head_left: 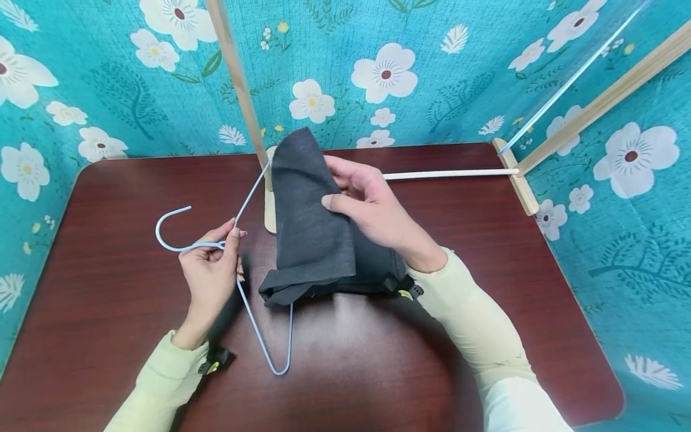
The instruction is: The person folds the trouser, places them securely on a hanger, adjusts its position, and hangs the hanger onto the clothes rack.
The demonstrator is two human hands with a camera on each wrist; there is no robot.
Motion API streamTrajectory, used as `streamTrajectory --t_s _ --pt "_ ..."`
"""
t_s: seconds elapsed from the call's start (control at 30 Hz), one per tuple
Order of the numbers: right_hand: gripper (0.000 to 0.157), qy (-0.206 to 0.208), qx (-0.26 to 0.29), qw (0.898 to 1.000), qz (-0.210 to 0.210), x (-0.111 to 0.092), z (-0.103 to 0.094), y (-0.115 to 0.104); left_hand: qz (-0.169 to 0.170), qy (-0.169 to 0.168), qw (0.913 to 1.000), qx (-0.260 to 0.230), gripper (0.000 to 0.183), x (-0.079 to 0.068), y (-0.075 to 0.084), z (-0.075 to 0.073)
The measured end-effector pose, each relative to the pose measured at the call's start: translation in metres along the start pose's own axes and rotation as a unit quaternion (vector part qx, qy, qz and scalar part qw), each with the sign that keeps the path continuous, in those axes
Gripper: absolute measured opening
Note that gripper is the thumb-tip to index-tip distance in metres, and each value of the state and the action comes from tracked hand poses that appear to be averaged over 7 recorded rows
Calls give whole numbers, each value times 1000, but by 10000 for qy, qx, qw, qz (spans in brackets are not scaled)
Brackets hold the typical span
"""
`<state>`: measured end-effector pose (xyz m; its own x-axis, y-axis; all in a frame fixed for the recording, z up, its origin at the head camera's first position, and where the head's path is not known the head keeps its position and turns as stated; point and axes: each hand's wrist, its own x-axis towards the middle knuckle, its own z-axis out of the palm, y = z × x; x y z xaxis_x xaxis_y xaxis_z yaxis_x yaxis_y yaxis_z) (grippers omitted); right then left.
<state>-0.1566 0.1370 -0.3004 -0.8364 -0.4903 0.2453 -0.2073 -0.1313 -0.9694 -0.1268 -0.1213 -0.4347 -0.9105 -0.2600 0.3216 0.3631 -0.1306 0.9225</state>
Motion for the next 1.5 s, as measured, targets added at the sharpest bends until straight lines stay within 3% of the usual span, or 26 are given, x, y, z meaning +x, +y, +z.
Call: streamTrajectory --t_s 0.5,0.87,1.2,1.37,1.5 --pt "52 774 -189 9940 749 -40 -55 8 -19 90 9998 185 22 2 0 2" --pt "51 1145 -637 9809 1441 -69 -88 29 -142 115 9992 346 22 3 2 2" --pt "52 1297 -502 9718 1905 -89 -108 57 -36 97 9989 465 22 2 0 3" --pt "55 1273 -680 9627 2287 -98 -117 81 -102 108 9984 546 22 3 -1 2" --pt "57 1214 -970 9470 2810 -104 -122 102 -155 110 9982 576 22 2 -3 1"
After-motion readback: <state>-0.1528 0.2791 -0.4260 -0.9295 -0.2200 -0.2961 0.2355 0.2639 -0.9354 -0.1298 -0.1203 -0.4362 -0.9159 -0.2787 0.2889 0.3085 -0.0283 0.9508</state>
